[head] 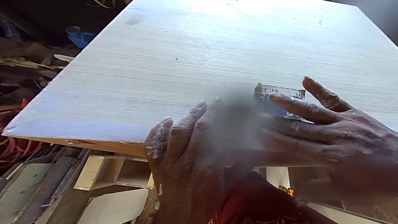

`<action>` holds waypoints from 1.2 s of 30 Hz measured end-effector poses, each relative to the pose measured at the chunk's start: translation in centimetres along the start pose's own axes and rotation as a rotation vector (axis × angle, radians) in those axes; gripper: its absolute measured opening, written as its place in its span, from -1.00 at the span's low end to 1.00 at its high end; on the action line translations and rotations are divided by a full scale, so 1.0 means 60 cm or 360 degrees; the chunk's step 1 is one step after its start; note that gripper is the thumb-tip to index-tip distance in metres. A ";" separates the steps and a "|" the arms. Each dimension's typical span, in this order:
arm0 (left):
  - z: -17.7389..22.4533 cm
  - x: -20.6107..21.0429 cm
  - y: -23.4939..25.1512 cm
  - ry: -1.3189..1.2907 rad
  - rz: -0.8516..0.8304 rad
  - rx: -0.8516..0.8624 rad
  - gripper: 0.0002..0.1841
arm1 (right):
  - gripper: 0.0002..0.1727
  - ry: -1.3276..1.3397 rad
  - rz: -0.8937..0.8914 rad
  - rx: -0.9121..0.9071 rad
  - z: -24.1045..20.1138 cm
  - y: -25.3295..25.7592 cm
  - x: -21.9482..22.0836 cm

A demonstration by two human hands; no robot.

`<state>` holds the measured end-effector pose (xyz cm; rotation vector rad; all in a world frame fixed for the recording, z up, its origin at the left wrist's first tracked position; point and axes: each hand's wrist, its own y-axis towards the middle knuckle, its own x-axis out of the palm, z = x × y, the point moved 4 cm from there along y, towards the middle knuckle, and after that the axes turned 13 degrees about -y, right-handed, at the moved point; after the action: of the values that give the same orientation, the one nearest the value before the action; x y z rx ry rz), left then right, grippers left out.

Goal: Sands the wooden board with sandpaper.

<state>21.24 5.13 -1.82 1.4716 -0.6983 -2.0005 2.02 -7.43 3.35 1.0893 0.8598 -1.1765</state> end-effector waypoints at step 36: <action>-0.003 0.000 -0.004 0.0003 -0.0071 -0.0002 -0.18 | -0.14 0.0026 -0.0023 -0.0018 0.002 0.019 -0.005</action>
<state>21.40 5.28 -2.04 1.5007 -0.6690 -2.0319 3.10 -7.41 3.90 1.0866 0.8874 -1.1752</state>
